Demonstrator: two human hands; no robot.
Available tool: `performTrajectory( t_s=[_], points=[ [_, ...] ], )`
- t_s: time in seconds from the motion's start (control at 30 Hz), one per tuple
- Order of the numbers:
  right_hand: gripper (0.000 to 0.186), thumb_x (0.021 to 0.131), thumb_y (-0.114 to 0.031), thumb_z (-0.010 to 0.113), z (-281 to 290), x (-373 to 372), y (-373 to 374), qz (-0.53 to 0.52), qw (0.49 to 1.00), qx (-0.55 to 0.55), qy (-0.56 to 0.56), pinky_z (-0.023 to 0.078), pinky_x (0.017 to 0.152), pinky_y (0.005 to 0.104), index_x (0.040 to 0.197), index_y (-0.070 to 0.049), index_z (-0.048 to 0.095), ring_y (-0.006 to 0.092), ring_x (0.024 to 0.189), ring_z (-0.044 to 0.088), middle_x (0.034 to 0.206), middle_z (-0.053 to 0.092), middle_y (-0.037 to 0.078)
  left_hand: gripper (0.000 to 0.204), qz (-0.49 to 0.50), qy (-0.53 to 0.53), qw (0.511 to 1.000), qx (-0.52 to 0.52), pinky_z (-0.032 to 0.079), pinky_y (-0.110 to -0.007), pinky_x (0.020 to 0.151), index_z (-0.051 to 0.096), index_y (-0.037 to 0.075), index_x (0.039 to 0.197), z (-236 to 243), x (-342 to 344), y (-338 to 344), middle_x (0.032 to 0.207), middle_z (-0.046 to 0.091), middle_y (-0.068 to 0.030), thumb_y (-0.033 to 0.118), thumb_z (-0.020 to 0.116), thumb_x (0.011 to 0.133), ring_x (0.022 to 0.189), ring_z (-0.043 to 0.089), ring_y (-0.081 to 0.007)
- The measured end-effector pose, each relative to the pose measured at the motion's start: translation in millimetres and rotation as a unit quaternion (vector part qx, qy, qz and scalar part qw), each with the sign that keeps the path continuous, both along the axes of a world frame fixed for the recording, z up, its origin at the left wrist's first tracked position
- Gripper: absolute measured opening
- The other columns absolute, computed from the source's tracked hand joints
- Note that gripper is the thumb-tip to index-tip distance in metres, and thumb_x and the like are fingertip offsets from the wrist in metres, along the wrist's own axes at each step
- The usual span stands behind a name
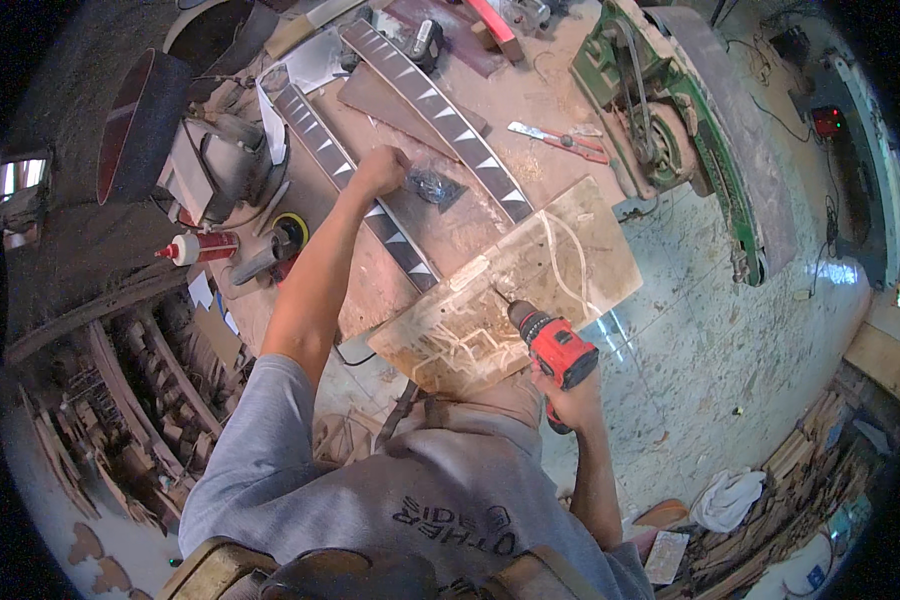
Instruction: The person uses a drill to make holes in a wooden guitar fretboard placed on a workbench.
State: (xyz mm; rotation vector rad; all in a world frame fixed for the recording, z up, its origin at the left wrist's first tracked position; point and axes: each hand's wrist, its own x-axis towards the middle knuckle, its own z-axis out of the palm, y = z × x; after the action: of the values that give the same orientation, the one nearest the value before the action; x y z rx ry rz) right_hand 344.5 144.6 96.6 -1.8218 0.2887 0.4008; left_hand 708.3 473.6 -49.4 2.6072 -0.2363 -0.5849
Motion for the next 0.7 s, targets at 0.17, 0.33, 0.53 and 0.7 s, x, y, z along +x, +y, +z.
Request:
performTrajectory(
  t_s=[0.17, 0.33, 0.53, 0.7],
  points=[
    [0.027, 0.081, 0.003, 0.066, -2, 0, -3, -0.004, 1.0, -0.015, -0.021, 0.054, 0.068, 0.031, 0.108, 0.0, 0.064, 0.013, 0.078, 0.065, 0.092, 0.067, 0.005, 0.035, 0.035, 0.042, 0.997, -0.06, 0.055, -0.05, 0.092, 0.08, 0.005, 0.098, 22, -1, -4, 0.102, 0.072, -0.0286, 0.035, 0.067, 0.085, 0.097, 0.071, -0.0472],
    [0.032, 0.08, -0.008, 0.076, -9, -13, -3, -0.06, 0.995, -0.008, 0.078, 0.053, 0.081, 0.0361, 0.112, -0.004, 0.07, 0.0232, 0.088, 0.068, 0.099, 0.071, 0.009, 0.029, 0.026, 0.002, 1.0, 0.003, 0.056, -0.042, 0.085, 0.081, 0.007, 0.092, 25, -12, -14, 0.086, 0.076, -0.0205, 0.025, 0.062, 0.08, 0.088, 0.074, -0.0352],
    [0.031, 0.083, 0.001, 0.073, -7, -13, 5, -0.043, 0.998, -0.003, 0.052, 0.053, 0.065, 0.0295, 0.113, -0.001, 0.065, 0.0121, 0.074, 0.065, 0.091, 0.069, 0.004, 0.028, -0.03, 0.017, 0.999, -0.005, 0.057, -0.046, 0.088, 0.081, 0.009, 0.096, -2, -3, 2, 0.093, 0.074, -0.0245, 0.028, 0.064, 0.086, 0.091, 0.073, -0.0409],
    [0.036, 0.078, -0.012, 0.08, -7, -20, 6, -0.076, 0.992, -0.007, 0.098, 0.052, 0.091, 0.0378, 0.113, -0.005, 0.073, 0.0258, 0.096, 0.07, 0.103, 0.076, 0.01, 0.028, -0.006, 0.041, 0.998, -0.052, 0.056, -0.034, 0.066, 0.08, 0.004, 0.087, 12, -6, -7, 0.067, 0.072, -0.0113, 0.031, 0.071, 0.091, 0.064, 0.072, -0.0218]
  ],
)
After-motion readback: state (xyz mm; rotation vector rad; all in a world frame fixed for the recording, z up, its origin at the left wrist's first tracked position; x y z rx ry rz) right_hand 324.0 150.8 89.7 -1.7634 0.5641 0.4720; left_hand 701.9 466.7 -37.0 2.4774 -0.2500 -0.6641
